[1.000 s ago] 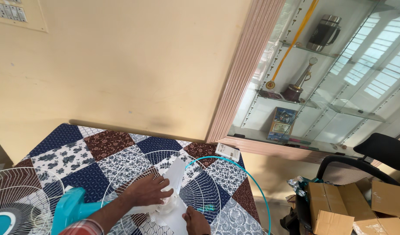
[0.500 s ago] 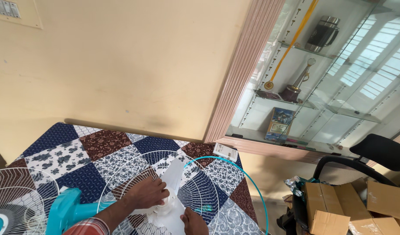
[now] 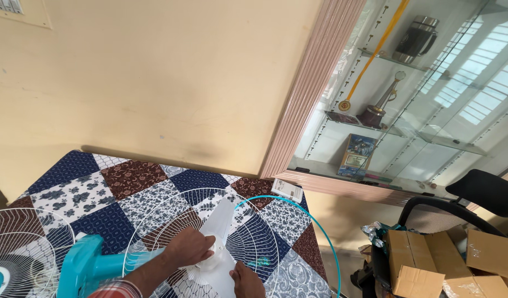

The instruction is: The person assembles a table fan by attaching the fan blades to the motor hub, securing the front grille, and tightening the base control panel. The person uses a screwdriver to fasten screws in the base and aligns components by hand.

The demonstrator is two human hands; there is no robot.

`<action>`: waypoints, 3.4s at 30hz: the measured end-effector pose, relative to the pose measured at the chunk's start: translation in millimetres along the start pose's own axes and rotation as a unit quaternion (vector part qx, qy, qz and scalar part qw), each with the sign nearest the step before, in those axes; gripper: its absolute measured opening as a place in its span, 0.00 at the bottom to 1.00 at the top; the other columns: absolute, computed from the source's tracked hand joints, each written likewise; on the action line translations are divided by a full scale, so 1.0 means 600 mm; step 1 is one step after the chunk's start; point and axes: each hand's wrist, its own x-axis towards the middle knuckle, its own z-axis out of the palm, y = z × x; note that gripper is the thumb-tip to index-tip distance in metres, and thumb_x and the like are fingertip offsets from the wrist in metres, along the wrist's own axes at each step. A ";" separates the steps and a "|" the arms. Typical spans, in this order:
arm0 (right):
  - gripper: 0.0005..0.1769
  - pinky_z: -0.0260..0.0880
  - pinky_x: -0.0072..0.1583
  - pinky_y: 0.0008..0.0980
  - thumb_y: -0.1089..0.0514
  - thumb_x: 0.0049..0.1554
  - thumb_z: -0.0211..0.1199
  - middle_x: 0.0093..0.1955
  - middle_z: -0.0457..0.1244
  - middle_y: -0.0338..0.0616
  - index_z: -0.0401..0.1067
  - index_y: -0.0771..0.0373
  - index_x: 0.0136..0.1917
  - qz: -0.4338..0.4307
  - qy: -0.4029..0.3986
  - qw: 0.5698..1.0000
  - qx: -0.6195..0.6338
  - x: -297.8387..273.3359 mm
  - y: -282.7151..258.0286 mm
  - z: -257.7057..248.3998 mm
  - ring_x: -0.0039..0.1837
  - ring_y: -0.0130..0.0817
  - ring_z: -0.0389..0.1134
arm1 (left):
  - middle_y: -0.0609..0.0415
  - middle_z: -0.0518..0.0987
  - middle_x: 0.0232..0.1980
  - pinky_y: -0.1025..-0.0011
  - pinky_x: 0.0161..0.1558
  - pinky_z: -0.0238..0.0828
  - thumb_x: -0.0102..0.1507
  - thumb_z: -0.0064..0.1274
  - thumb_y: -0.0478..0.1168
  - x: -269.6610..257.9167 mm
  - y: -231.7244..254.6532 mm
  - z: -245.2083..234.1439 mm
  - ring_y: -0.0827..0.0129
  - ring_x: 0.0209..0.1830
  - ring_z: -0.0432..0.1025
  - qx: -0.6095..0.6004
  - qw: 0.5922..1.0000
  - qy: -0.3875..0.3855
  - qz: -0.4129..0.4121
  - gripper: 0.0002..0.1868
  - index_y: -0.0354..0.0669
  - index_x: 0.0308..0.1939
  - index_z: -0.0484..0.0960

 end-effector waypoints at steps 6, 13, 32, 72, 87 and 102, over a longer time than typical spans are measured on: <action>0.15 0.68 0.57 0.50 0.44 0.65 0.55 0.49 0.69 0.50 0.65 0.57 0.51 0.000 0.005 1.000 -0.009 0.015 0.011 0.013 0.56 0.51 0.72 | 0.55 0.76 0.20 0.61 0.26 0.68 0.70 0.44 0.60 0.038 0.014 0.068 0.61 0.20 0.74 0.007 0.994 0.081 -0.079 0.25 0.44 0.32 0.76; 0.15 0.68 0.56 0.50 0.43 0.65 0.55 0.48 0.69 0.50 0.65 0.56 0.51 -0.005 0.003 1.000 -0.014 0.043 0.027 0.023 0.55 0.50 0.72 | 0.57 0.76 0.17 0.61 0.24 0.69 0.67 0.47 0.57 0.065 0.039 0.119 0.64 0.19 0.74 -0.020 0.957 0.189 -0.217 0.27 0.50 0.17 0.79; 0.12 0.68 0.54 0.51 0.52 0.64 0.59 0.42 0.65 0.60 0.63 0.63 0.48 -0.118 -0.002 0.993 0.021 0.087 0.095 0.056 0.51 0.59 0.71 | 0.45 0.70 0.66 0.55 0.55 0.66 0.65 0.45 0.66 -0.028 -0.010 -0.070 0.56 0.63 0.67 0.143 0.924 0.270 0.231 0.30 0.51 0.61 0.71; 0.12 0.66 0.55 0.56 0.50 0.66 0.54 0.46 0.68 0.59 0.63 0.61 0.52 -0.059 0.003 0.998 0.016 0.095 0.080 0.042 0.54 0.59 0.71 | 0.57 0.79 0.21 0.63 0.27 0.71 0.68 0.46 0.50 0.069 0.065 0.082 0.64 0.24 0.77 -0.021 0.958 0.156 -0.241 0.24 0.51 0.19 0.83; 0.12 0.66 0.54 0.56 0.50 0.66 0.56 0.43 0.66 0.60 0.62 0.61 0.51 -0.069 0.009 0.997 0.018 0.085 0.093 0.054 0.52 0.59 0.71 | 0.49 0.74 0.43 0.60 0.36 0.67 0.68 0.46 0.65 0.009 -0.021 -0.041 0.58 0.40 0.72 0.146 0.961 0.071 0.225 0.26 0.44 0.44 0.76; 0.12 0.67 0.53 0.56 0.51 0.67 0.55 0.43 0.65 0.59 0.61 0.60 0.55 -0.078 0.002 0.997 -0.002 0.085 0.090 0.058 0.51 0.58 0.71 | 0.53 0.74 0.25 0.58 0.32 0.67 0.70 0.47 0.57 0.059 -0.038 0.031 0.57 0.25 0.72 0.054 0.968 0.135 0.204 0.25 0.45 0.25 0.78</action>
